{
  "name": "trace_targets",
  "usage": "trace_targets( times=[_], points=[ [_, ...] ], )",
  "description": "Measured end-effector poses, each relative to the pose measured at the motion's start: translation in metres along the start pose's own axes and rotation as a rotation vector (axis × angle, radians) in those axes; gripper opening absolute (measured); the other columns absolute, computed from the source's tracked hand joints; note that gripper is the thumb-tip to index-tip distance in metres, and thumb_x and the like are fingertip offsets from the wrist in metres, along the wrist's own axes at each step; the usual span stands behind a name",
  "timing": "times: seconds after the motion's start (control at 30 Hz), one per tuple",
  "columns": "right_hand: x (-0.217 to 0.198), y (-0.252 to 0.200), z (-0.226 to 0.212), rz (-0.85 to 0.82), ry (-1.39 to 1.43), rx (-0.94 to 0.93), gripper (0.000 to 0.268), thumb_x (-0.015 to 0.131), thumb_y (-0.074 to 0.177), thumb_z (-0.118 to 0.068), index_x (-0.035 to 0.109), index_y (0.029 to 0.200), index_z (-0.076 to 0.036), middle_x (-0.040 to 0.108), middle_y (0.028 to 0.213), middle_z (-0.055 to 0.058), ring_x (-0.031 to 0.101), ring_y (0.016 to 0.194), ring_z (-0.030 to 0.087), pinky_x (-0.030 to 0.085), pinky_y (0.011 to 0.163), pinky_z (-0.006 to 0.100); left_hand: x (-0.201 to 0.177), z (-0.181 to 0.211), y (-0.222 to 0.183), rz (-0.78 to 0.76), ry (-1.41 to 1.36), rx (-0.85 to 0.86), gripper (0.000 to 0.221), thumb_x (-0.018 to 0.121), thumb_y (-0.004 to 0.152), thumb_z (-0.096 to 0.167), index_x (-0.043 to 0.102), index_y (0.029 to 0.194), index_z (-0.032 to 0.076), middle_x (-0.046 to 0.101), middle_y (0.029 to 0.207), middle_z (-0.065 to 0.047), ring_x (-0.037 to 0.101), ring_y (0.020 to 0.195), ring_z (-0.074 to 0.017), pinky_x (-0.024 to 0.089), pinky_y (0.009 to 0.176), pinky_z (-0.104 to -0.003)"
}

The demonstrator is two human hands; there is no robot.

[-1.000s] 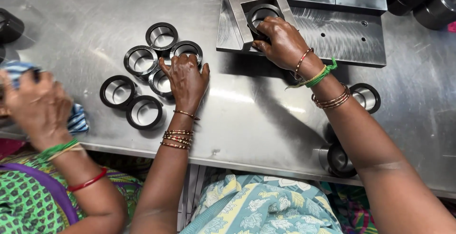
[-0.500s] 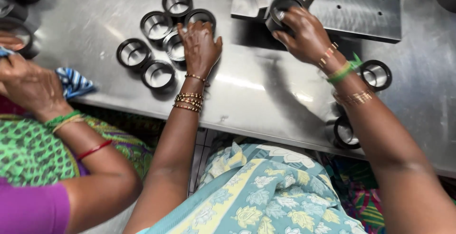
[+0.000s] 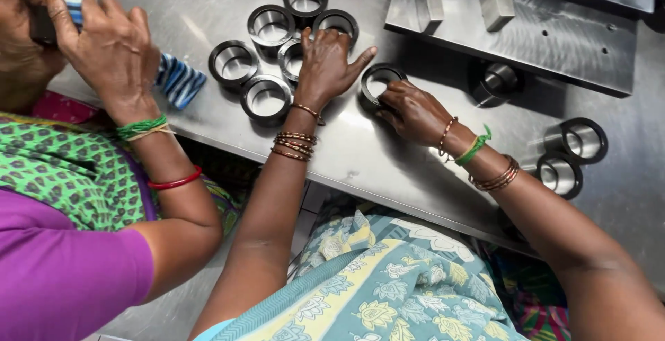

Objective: Inspecting and organizing cylindrical metal components at a quality control station.

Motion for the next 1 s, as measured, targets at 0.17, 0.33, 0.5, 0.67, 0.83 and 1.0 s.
trace_targets(
  times=[0.17,0.33,0.5,0.67,0.83,1.0],
  points=[
    [-0.027,0.009,-0.011,0.066,0.079,-0.150,0.035,0.069,0.090,-0.010,0.068,0.124,0.000,0.067,0.123,0.016,0.063,0.114,0.031,0.054,0.100,0.041,0.005,-0.004,-0.001,0.053,0.002,0.038,0.083,0.046,0.096,0.073,0.064,0.122,-0.004,0.062,0.127,-0.024,0.048,0.133,-0.0383,0.011,0.119,-0.064],
    [-0.041,-0.025,0.018,0.042,0.107,-0.090,0.028,0.067,0.094,-0.011,0.069,0.121,-0.002,0.067,0.125,0.014,0.064,0.115,0.029,0.055,0.099,0.039,-0.005,0.004,-0.004,0.084,-0.015,0.058,0.079,0.071,0.081,0.064,0.064,0.121,-0.004,0.064,0.122,-0.022,0.050,0.128,-0.0362,0.012,0.118,-0.060],
    [-0.045,-0.080,0.060,0.050,0.076,0.152,0.028,0.068,0.094,-0.017,0.069,0.119,-0.004,0.067,0.125,0.013,0.063,0.116,0.028,0.054,0.100,0.043,-0.004,0.002,-0.002,0.028,0.005,0.006,0.053,0.082,0.080,0.037,0.068,0.115,0.001,0.066,0.116,-0.016,0.054,0.124,-0.0306,0.013,0.121,-0.057],
    [-0.052,-0.110,0.088,0.225,-0.277,0.199,0.048,0.073,0.089,-0.025,0.068,0.131,-0.001,0.062,0.132,0.024,0.052,0.128,0.038,0.043,0.105,0.055,0.000,-0.001,-0.002,0.089,-0.001,0.006,0.043,0.080,0.080,0.030,0.069,0.112,0.003,0.067,0.112,-0.014,0.055,0.120,-0.0292,0.011,0.120,-0.058],
    [-0.037,-0.126,0.131,0.250,-0.441,0.323,0.049,0.074,0.094,-0.031,0.068,0.131,-0.001,0.064,0.124,0.022,0.051,0.127,0.039,0.041,0.104,0.056,-0.005,0.003,-0.004,0.083,-0.014,-0.044,0.028,0.075,0.085,0.022,0.071,0.109,0.006,0.068,0.109,-0.010,0.057,0.120,-0.0264,0.009,0.123,-0.059],
    [-0.035,-0.129,0.138,0.242,-0.357,0.356,0.043,0.075,0.096,-0.027,0.070,0.131,-0.002,0.067,0.115,0.017,0.054,0.121,0.038,0.045,0.101,0.052,-0.007,0.005,-0.004,0.116,-0.002,-0.028,0.024,0.073,0.086,0.019,0.071,0.107,0.006,0.069,0.108,-0.011,0.058,0.117,-0.0261,0.011,0.120,-0.061]
  ],
)
Point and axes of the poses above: each hand's wrist, its own y-axis towards the middle knuckle, its own x-axis out of the palm, z = x × y, the point moved 6 cm from there along y, towards the middle knuckle
